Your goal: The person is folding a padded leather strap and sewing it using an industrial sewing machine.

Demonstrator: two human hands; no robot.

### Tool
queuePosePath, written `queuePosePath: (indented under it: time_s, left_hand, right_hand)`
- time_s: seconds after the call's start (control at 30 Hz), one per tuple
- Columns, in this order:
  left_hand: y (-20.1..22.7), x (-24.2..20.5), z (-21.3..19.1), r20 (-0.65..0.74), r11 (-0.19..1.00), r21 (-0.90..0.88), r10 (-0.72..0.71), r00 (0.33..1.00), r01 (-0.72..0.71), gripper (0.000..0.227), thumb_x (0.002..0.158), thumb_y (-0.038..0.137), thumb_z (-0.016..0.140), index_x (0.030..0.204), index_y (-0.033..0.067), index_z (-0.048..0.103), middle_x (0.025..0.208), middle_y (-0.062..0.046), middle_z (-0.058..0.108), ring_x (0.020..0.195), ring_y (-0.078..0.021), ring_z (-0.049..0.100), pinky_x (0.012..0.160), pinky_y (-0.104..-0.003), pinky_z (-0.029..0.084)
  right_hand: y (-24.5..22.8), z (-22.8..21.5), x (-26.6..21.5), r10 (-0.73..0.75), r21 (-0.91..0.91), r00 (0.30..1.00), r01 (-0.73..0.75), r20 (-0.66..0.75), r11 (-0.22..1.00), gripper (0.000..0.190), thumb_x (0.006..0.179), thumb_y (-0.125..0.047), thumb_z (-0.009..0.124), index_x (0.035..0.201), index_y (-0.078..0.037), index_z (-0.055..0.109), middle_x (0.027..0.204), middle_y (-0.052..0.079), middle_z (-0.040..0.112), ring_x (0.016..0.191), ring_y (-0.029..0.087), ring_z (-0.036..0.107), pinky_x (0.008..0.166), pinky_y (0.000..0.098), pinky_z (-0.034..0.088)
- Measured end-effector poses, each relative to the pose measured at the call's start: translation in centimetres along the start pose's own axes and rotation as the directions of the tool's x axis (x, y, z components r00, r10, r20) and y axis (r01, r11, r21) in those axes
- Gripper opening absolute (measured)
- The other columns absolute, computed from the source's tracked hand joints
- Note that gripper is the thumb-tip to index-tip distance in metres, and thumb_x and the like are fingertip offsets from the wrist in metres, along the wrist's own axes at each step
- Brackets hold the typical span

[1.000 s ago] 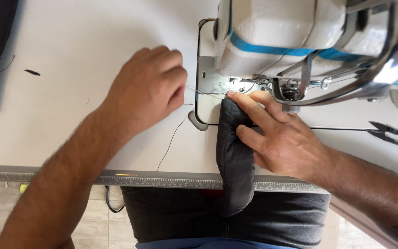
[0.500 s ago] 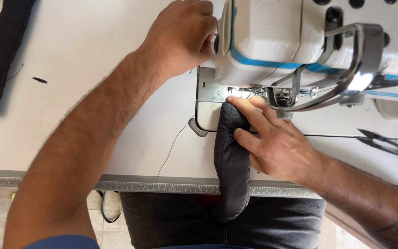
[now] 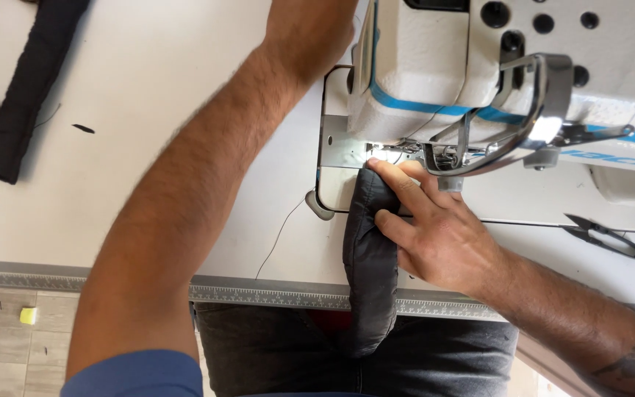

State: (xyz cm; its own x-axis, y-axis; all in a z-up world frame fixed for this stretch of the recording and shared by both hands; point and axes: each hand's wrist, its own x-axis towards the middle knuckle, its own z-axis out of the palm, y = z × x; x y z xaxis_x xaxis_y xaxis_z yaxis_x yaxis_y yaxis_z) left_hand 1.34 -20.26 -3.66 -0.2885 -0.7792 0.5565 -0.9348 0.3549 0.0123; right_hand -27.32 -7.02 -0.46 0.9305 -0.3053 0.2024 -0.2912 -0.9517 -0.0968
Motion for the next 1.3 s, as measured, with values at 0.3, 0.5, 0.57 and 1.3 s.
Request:
queuePosePath:
  time_s: [0.3, 0.5, 0.57, 1.3]
  left_hand:
    - [18.1, -15.1, -17.1, 0.131, 0.873, -0.159, -0.444, 0.886, 0.461, 0.062, 0.085, 0.053, 0.077, 0.13, 0.0124, 0.064, 0.08, -0.008, 0.068, 0.07, -0.0327, 0.063, 0.058, -0.048, 0.044]
    - [28.4, -20.1, -16.0, -0.112, 0.907, -0.145, -0.412, 0.904, 0.396, 0.053, 0.103, 0.047, 0.043, 0.137, 0.0096, 0.058, 0.113, -0.023, 0.059, 0.095, -0.0424, 0.058, 0.07, -0.054, 0.042]
    - [29.8, -19.8, -17.6, -0.134, 0.866, -0.321, -0.441, 0.887, 0.382, 0.046, 0.1, 0.025, 0.062, 0.138, 0.0019, 0.052, 0.109, -0.027, 0.053, 0.096, -0.0434, 0.055, 0.079, -0.055, 0.044]
    - [9.1, -15.8, -22.9, 0.574, 0.981, 0.184, -0.05, 0.817, -0.069, 0.066, 0.088, 0.003, 0.062, 0.151, 0.0117, 0.045, 0.104, -0.011, 0.068, 0.087, -0.0263, 0.064, 0.084, -0.048, 0.05]
  right_hand:
    - [-1.5, -0.9, -0.4, -0.043, 0.019, 0.995, 0.045, -0.086, 0.999, 0.028, 0.08, -0.015, 0.065, 0.105, -0.008, 0.058, 0.152, 0.027, 0.044, 0.126, 0.049, 0.051, 0.064, 0.0569, 0.045]
    - [-1.7, -0.7, -1.7, 0.044, -0.042, 0.986, -0.051, -0.163, 0.998, 0.036, 0.074, -0.02, 0.064, 0.11, -0.013, 0.062, 0.147, 0.023, 0.048, 0.113, 0.044, 0.054, 0.098, 0.0532, 0.045]
    - [-2.1, -0.8, -2.7, 0.02, -0.115, 0.979, -0.044, -0.2, 0.992, 0.039, 0.077, -0.032, 0.068, 0.109, -0.01, 0.063, 0.143, 0.023, 0.055, 0.114, 0.041, 0.053, 0.096, 0.0529, 0.048]
    - [-6.7, 2.9, -8.2, 0.451, -0.38, 0.695, -0.699, -0.56, 0.605, 0.016, 0.102, -0.038, 0.072, 0.114, -0.028, 0.078, 0.125, 0.003, 0.073, 0.108, 0.03, 0.07, 0.088, 0.0424, 0.061]
